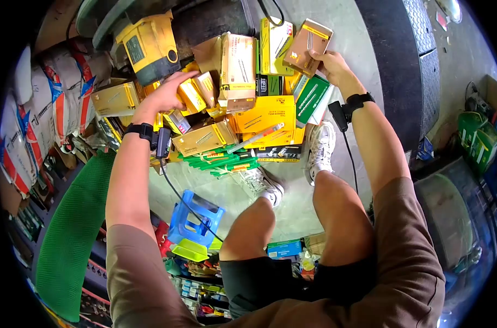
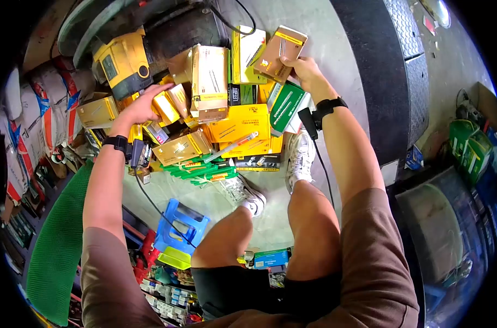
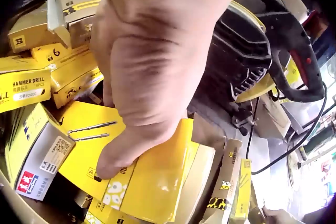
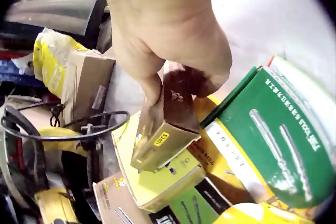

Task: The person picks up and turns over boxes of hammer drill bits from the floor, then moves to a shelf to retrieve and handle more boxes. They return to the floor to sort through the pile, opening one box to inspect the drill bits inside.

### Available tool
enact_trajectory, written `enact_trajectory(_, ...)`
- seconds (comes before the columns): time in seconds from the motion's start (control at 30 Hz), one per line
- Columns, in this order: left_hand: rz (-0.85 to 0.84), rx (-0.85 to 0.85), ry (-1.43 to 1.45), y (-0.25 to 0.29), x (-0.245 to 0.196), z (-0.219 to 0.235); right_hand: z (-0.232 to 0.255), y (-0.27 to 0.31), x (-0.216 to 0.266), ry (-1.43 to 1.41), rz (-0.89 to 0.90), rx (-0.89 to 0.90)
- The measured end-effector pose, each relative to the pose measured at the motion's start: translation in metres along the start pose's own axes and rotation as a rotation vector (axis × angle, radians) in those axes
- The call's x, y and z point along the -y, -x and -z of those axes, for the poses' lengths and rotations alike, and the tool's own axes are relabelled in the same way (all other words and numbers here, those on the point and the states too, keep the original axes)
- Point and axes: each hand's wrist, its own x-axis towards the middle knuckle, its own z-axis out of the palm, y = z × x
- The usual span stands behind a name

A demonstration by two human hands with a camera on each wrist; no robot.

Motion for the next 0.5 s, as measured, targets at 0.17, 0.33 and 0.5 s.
enact_trajectory(0.17, -0.021, 0.105, -0.055, -0.014, -0.008, 0.012, 0.022, 0.052, -0.006, -0.063, 0.065, 0.064)
enact_trajectory(0.33, 0.091, 0.203, -0.038, -0.016, -0.011, 0.013, 0.045, 0.138, -0.025, -0.292, 0.177, 0.351)
enact_trajectory(0.5, 0.099, 0.217, -0.343, -0.007, -0.040, 0.011, 0.061, 0.216, -0.040, -0.378, 0.113, 0.483)
